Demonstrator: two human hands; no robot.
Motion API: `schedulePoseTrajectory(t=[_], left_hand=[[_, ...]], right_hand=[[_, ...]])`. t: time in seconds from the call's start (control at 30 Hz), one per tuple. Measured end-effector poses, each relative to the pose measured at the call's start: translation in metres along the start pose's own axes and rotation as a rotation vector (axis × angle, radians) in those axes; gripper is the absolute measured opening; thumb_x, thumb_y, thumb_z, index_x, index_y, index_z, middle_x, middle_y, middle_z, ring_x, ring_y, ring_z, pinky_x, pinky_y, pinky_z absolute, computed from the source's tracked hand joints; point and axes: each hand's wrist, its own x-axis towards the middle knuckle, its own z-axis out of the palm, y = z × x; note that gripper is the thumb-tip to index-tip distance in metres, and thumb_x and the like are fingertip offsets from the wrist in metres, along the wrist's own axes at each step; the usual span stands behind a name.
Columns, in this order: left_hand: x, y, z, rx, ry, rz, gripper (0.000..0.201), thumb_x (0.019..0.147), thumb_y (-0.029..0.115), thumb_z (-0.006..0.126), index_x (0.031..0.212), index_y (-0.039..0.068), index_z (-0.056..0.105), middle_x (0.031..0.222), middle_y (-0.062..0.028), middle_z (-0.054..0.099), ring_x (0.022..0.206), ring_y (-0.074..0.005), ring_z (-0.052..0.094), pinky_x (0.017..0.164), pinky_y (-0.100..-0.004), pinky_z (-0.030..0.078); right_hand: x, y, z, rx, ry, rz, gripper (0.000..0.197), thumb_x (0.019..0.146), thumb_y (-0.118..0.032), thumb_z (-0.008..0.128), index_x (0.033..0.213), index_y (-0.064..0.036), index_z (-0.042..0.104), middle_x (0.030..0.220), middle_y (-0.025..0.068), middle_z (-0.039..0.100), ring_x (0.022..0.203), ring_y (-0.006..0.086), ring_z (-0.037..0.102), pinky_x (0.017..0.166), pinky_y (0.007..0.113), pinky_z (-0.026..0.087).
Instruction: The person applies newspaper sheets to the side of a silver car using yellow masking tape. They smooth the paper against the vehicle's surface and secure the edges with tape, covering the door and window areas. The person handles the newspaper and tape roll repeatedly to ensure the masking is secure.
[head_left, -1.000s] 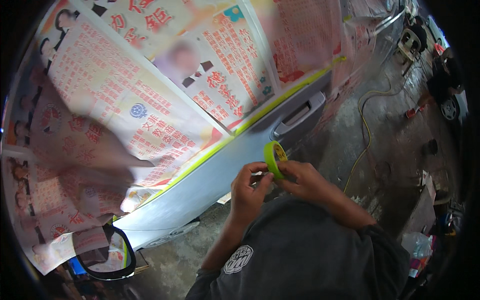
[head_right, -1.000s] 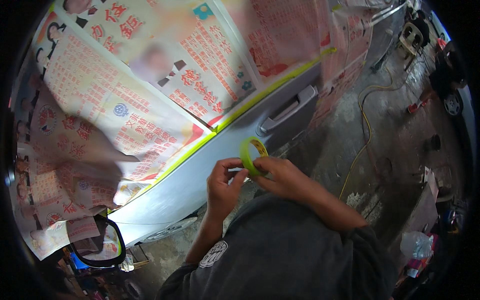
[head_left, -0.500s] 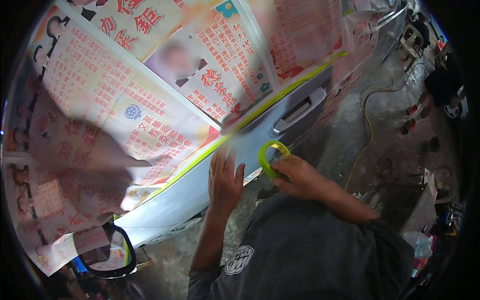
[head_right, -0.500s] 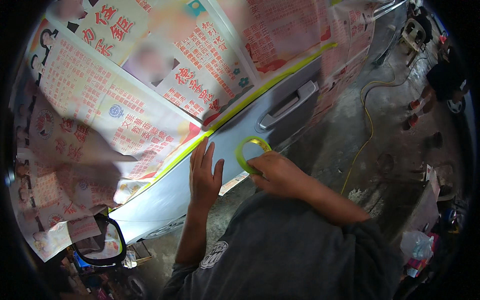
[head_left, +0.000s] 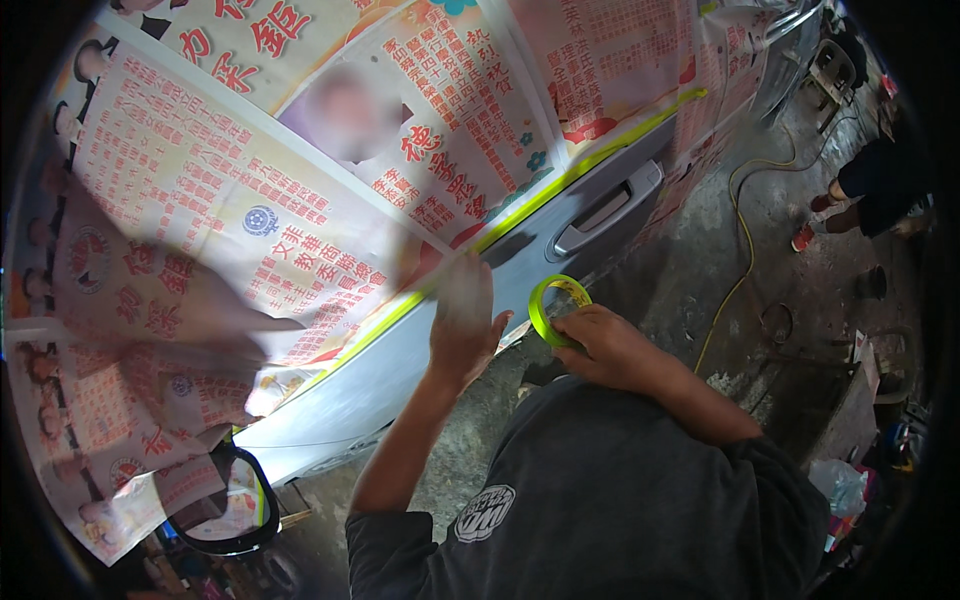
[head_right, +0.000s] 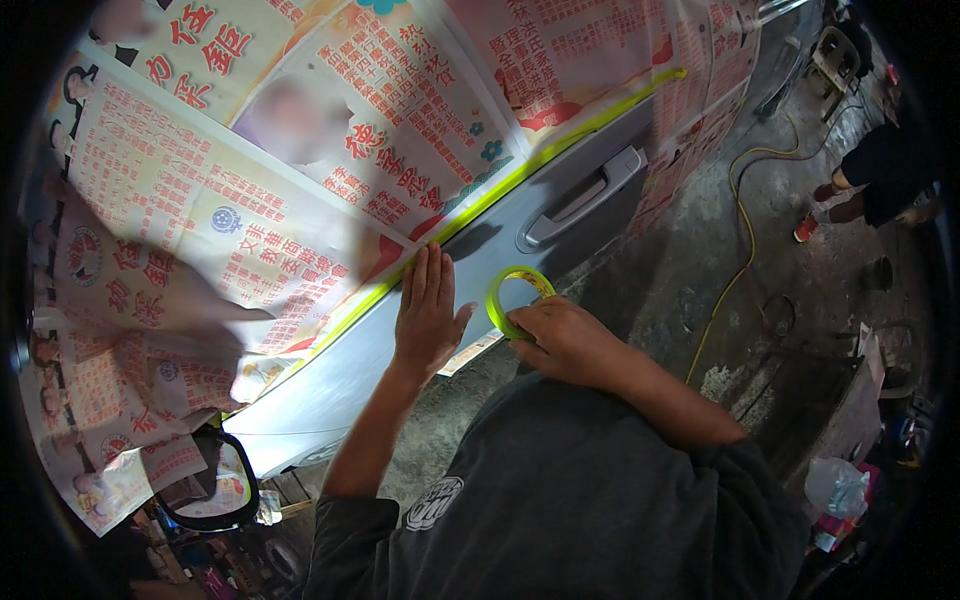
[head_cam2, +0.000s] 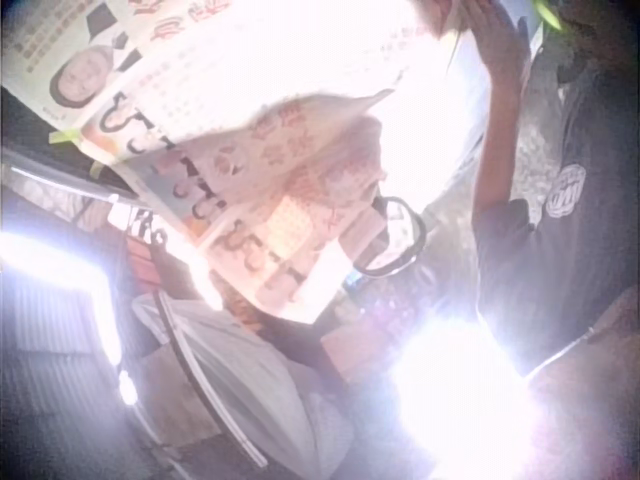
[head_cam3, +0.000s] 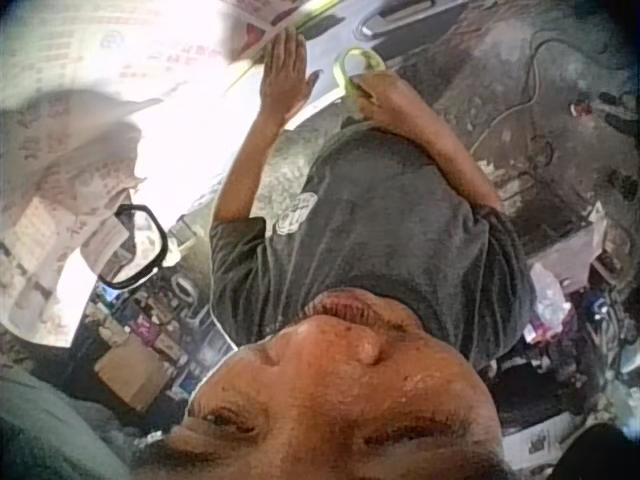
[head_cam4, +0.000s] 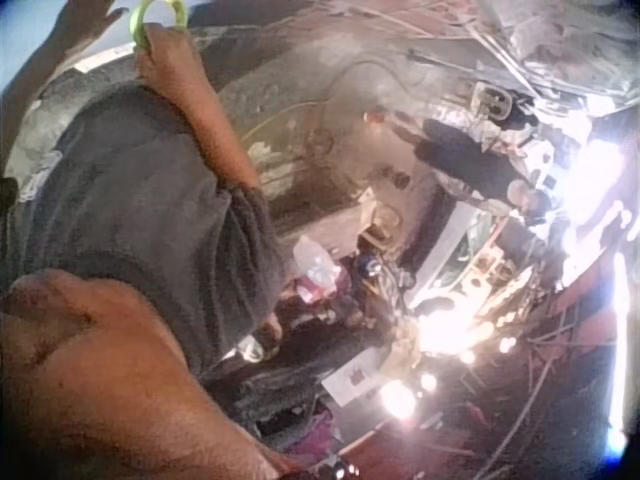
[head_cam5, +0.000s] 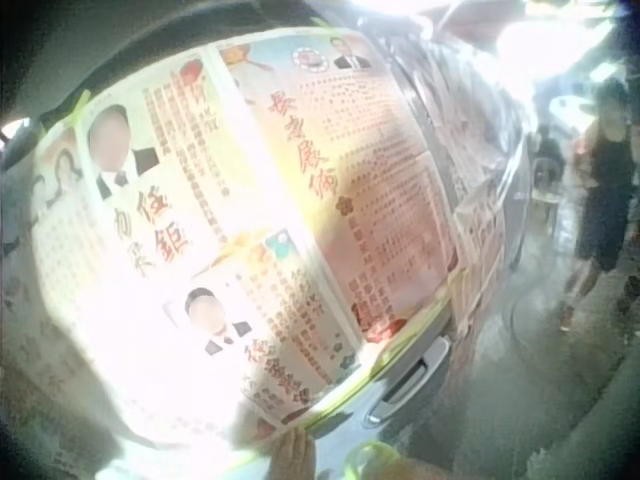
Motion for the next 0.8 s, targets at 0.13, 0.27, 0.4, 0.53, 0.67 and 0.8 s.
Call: schedulePoseTrajectory(t=[0.13, 0.27, 0.4, 0.53, 0.67, 0.8], left_hand=[[0.009, 0.008, -0.017, -0.168, 0.078, -0.007, 0.065, 0.094, 0.023, 0.071, 0.146, -0.007, 0.046, 0.158, -0.0261, 0.039, 0.151, -0.0379, 0.033, 0.122, -0.0506, 0.029], [0.007, 0.037, -0.066, -0.564, 0.179, -0.181, 0.039, 0.095, 0.009, 0.069, 0.132, -0.001, 0.06, 0.136, -0.0182, 0.06, 0.129, -0.032, 0.058, 0.106, -0.0429, 0.048], [0.016, 0.061, -0.097, -0.87, 0.329, -0.289, 0.028, 0.09, 0.001, 0.074, 0.117, 0.001, 0.067, 0.114, -0.0114, 0.071, 0.101, -0.0219, 0.07, 0.09, -0.0337, 0.056], [0.021, 0.061, -0.117, -0.86, 0.377, -0.277, 0.026, 0.088, 0.0, 0.077, 0.113, 0.002, 0.069, 0.108, -0.0111, 0.072, 0.097, -0.0215, 0.071, 0.087, -0.0332, 0.056], [0.019, 0.047, -0.123, -0.714, 0.456, -0.153, 0.019, 0.086, -0.002, 0.078, 0.103, 0.001, 0.072, 0.103, -0.0108, 0.072, 0.095, -0.0223, 0.071, 0.085, -0.0329, 0.056], [0.016, 0.046, -0.135, -0.659, 0.49, -0.168, 0.017, 0.084, -0.002, 0.08, 0.099, 0.003, 0.072, 0.099, -0.0099, 0.073, 0.095, -0.0231, 0.07, 0.085, -0.0341, 0.056]], right_hand=[[0.006, -0.007, -0.004, 0.077, -0.041, 0.152, 0.029, 0.091, -0.014, 0.072, 0.114, 0.0003, 0.063, 0.1, 0.0187, 0.069, 0.098, 0.0394, 0.066, 0.089, 0.048, 0.051], [0.018, -0.018, -0.011, 0.194, 0.016, 0.18, 0.027, 0.092, -0.012, 0.072, 0.115, -0.0001, 0.062, 0.105, 0.0184, 0.068, 0.102, 0.0398, 0.065, 0.091, 0.048, 0.051], [0.034, -0.024, -0.014, 0.09, 0.175, -0.13, 0.027, 0.092, -0.009, 0.071, 0.115, -0.0009, 0.062, 0.109, 0.0176, 0.067, 0.109, 0.0414, 0.064, 0.094, 0.05, 0.05], [0.046, -0.03, -0.018, -0.021, 0.129, -0.202, 0.028, 0.091, -0.008, 0.072, 0.116, -0.0018, 0.062, 0.107, 0.0175, 0.067, 0.108, 0.0425, 0.064, 0.095, 0.05, 0.05], [0.057, -0.058, -0.021, 0.012, 0.185, -0.2, 0.027, 0.091, -0.009, 0.073, 0.116, -0.0032, 0.062, 0.104, 0.0174, 0.067, 0.101, 0.0412, 0.066, 0.09, 0.049, 0.051], [0.068, -0.077, -0.022, 0.046, 0.175, -0.164, 0.024, 0.092, -0.01, 0.072, 0.112, -0.0033, 0.062, 0.098, 0.0161, 0.067, 0.094, 0.0388, 0.065, 0.082, 0.047, 0.051]])
